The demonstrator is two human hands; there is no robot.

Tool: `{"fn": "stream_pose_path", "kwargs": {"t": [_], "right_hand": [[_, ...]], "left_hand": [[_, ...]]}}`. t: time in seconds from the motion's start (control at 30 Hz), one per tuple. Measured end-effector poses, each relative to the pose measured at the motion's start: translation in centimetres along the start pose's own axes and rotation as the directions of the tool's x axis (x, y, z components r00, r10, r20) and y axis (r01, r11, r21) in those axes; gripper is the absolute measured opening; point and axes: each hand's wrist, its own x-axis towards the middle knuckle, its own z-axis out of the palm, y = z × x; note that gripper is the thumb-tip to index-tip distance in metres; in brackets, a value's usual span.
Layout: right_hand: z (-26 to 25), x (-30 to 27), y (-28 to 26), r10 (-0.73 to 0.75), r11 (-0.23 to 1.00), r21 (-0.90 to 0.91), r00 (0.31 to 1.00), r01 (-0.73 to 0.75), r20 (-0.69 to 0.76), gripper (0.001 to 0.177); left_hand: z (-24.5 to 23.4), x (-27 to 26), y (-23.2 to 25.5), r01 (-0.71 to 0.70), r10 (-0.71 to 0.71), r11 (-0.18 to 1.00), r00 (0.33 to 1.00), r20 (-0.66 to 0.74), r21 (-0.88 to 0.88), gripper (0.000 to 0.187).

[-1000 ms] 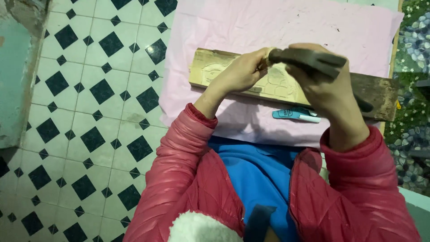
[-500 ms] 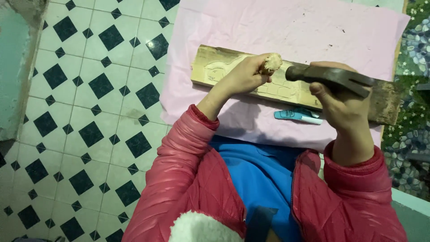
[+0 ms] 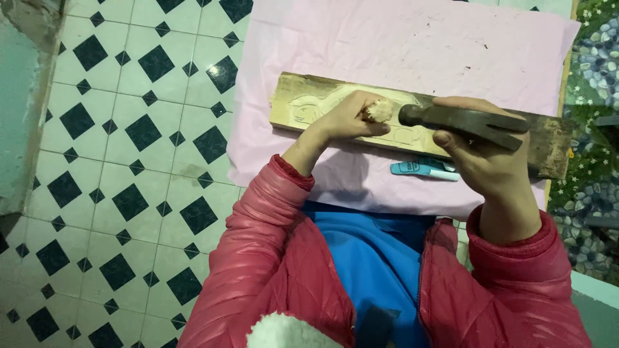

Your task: Carving a turtle design into a wooden board using a hammer and carving tools

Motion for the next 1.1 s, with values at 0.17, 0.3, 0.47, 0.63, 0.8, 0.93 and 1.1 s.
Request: {"fn": "stream_pose_path", "kwargs": {"t": [0.17, 0.3, 0.47, 0.63, 0.8, 0.93, 1.1], "right_hand": [[1.0, 1.0, -0.4, -0.082, 0.997, -0.013, 0.996, 0.082, 0.028, 0.042], [2.2, 1.9, -1.1, -0.244, 0.962, -0.123, 0.970, 0.242, 0.005, 0.040], [1.5, 2.3, -2.4, -0.235, 0.867, -0.434, 0.969, 0.245, 0.077, 0.034], [2.6, 3.1, -2.4, -0.064, 0.977, -0.194, 0.993, 0.083, 0.102, 0.039], [3.9, 3.6, -1.3, -0.180, 0.951, -0.230, 0.975, 0.207, 0.132, 0.039], [3.8, 3.9, -2.8, -0.130, 0.980, -0.134, 0.985, 0.146, 0.116, 0.041], [4.5, 4.0, -1.6, -0.191, 0.977, -0.077, 0.979, 0.197, 0.073, 0.041]], "left_hand": [[-0.2, 0.3, 1.2, 0.027, -0.028, 0.993, 1.000, -0.003, -0.118, 0.022], [0.0, 0.7, 2.1, 0.069, -0.065, 0.992, 0.997, 0.042, -0.105, 0.007], [-0.2, 0.7, -0.6, 0.027, -0.027, 0.999, 1.000, 0.016, -0.030, 0.029], [-0.9, -0.5, 0.0, 0.000, -0.010, 0.978, 0.999, -0.049, -0.206, 0.010], [-1.5, -1.4, -0.5, -0.118, 0.099, 0.990, 0.972, -0.211, -0.077, 0.018], [-1.5, -2.1, 1.0, -0.085, 0.058, 0.989, 0.975, -0.216, -0.117, 0.022], [-0.9, -1.9, 1.6, -0.029, 0.005, 0.988, 0.987, -0.160, -0.149, 0.019]]}}
